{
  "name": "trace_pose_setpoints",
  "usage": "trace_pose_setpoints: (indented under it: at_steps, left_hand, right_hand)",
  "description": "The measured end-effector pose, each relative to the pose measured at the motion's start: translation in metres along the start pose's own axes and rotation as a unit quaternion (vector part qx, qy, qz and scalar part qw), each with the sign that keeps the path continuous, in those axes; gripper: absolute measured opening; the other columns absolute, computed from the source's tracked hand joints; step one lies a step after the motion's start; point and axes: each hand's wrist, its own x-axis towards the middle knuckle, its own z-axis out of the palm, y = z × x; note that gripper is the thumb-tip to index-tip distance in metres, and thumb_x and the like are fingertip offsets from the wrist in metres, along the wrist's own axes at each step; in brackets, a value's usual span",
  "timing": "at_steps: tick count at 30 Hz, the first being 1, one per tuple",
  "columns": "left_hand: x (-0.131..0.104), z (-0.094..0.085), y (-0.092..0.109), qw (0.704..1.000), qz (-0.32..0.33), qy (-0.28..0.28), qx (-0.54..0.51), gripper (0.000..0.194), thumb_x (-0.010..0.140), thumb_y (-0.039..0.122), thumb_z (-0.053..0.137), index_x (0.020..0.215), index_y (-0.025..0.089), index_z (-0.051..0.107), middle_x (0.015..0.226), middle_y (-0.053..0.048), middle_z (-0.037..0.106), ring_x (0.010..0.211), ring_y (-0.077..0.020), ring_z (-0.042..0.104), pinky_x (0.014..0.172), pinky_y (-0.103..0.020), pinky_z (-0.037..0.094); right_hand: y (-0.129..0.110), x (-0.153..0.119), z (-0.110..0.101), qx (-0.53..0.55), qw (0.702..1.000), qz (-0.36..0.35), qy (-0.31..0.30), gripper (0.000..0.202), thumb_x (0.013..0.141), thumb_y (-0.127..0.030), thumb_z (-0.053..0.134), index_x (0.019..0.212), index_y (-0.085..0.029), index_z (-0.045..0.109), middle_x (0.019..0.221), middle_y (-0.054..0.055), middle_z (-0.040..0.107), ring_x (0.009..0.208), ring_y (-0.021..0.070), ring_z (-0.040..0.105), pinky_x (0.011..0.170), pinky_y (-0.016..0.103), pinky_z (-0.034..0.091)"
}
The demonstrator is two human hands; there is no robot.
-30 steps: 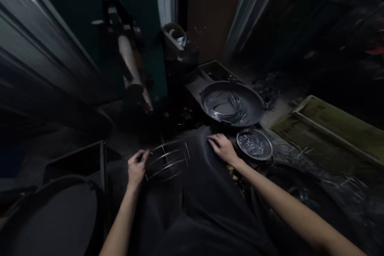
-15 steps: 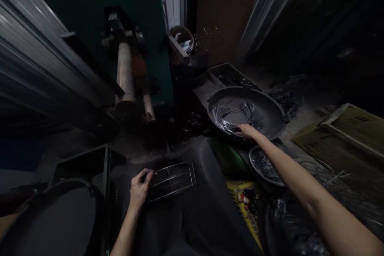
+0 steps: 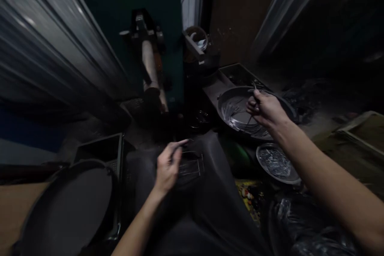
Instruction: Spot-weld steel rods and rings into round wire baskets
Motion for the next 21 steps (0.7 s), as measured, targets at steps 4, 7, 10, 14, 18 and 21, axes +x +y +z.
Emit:
trace_pose_setpoints:
  at_steps: [4,7,10,14,18,21]
  left_hand:
    - [0.000,0.039,0.028,0.986,0.056,-0.135,-0.074,0.045,0.089,0.047,0.044,0.124,0.022,0.055,0.127,-0.010,0.057,0.120,-0.0236,0.050,0.106,-0.040,0.035]
    - [-0.010,0.046,0.022,0.955,-0.029,-0.229,-0.187,0.049,0.092,0.052,0.034,0.120,0.017,0.054,0.088,-0.008,0.068,0.080,-0.0168,0.063,0.080,-0.032,0.050]
    - [-0.024,0.036,0.007,0.939,-0.134,-0.197,-0.249,0.052,0.092,0.055,0.030,0.111,0.014,0.056,0.056,0.003,0.051,0.042,-0.0070,0.043,0.047,-0.019,0.038]
    - [-0.027,0.006,-0.005,0.954,-0.176,-0.147,-0.192,0.051,0.092,0.054,0.030,0.094,0.013,0.059,0.052,0.004,0.046,0.044,-0.0073,0.041,0.049,-0.020,0.037]
    - [-0.031,-0.041,-0.022,0.976,-0.101,-0.193,-0.015,0.044,0.086,0.050,0.049,0.115,0.017,0.055,0.097,-0.008,0.065,0.088,-0.0179,0.060,0.082,-0.031,0.046]
    - [-0.038,-0.054,-0.052,0.980,-0.030,-0.149,0.131,0.087,0.067,0.047,0.072,0.140,0.020,0.031,0.136,-0.015,0.044,0.125,-0.0314,0.040,0.104,-0.048,0.031]
  right_hand:
    - [-0.068,-0.032,0.070,0.185,0.970,0.069,-0.138,0.033,0.086,-0.039,0.054,0.065,-0.024,0.034,0.056,-0.007,0.024,0.041,0.0081,0.016,0.039,0.025,0.023]
    - [-0.096,-0.045,0.111,0.232,0.951,0.085,-0.184,0.035,0.088,-0.033,0.054,0.060,-0.023,0.035,0.056,-0.006,0.021,0.041,0.0072,0.015,0.040,0.023,0.023]
    - [-0.093,-0.057,0.145,0.230,0.953,0.089,-0.178,0.027,0.088,-0.038,0.053,0.067,-0.022,0.046,0.057,-0.005,0.031,0.043,0.0076,0.028,0.044,0.023,0.031]
    - [-0.058,-0.095,0.175,0.072,0.974,0.046,-0.212,0.033,0.079,-0.052,0.060,0.072,-0.020,0.057,0.067,0.000,0.052,0.063,0.0131,0.050,0.057,0.026,0.042]
    - [-0.030,-0.116,0.181,0.023,0.963,0.101,-0.250,0.039,0.077,-0.057,0.059,0.074,-0.018,0.056,0.066,0.001,0.055,0.054,0.0110,0.048,0.047,0.023,0.038]
    - [-0.019,-0.103,0.189,0.076,0.950,0.180,-0.244,0.036,0.075,-0.049,0.065,0.088,-0.017,0.055,0.059,-0.003,0.052,0.044,0.0078,0.041,0.038,0.019,0.030]
